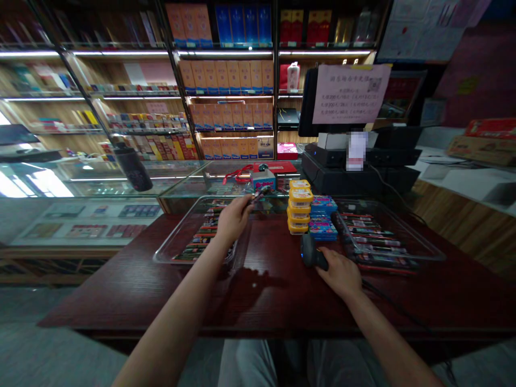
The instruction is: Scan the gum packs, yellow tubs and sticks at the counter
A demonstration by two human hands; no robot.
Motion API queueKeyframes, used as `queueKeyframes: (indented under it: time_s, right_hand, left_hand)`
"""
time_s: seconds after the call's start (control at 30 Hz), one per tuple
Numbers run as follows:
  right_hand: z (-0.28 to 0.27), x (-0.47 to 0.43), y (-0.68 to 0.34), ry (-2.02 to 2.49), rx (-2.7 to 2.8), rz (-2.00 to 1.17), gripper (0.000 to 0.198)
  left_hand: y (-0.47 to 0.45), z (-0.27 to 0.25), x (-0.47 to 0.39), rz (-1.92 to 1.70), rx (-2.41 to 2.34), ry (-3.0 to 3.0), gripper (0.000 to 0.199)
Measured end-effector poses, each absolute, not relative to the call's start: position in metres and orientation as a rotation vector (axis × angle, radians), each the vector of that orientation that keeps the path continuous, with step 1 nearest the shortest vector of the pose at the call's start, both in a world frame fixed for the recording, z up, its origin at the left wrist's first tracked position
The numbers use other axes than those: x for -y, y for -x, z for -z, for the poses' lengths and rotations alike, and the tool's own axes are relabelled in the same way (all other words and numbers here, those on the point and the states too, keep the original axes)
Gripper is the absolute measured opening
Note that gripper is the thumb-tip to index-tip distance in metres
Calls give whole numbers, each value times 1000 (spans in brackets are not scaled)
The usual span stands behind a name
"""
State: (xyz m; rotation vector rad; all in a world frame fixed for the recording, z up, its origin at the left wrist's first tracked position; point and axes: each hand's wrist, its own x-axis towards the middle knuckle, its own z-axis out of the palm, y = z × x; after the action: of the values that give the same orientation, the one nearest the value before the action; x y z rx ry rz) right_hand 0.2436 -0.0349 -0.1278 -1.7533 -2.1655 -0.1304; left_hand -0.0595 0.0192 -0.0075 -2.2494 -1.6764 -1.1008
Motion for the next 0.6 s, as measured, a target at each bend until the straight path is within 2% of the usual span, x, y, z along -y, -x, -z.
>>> queueKeyframes:
  time_s: [0.13,0.33,0.6]
  right_hand:
    - [115,43,-248,1822,2113,22,33]
    - [110,53,-267,1784,1889,-390,38]
    - [108,60,-274,1486,1644,-954,47]
  left_hand:
    - [21,39,-5,1271,1740,2628,32]
    - [-11,102,1,1304,1911,2740,27]
    - [-31,127,2,1194,1725,2760,25]
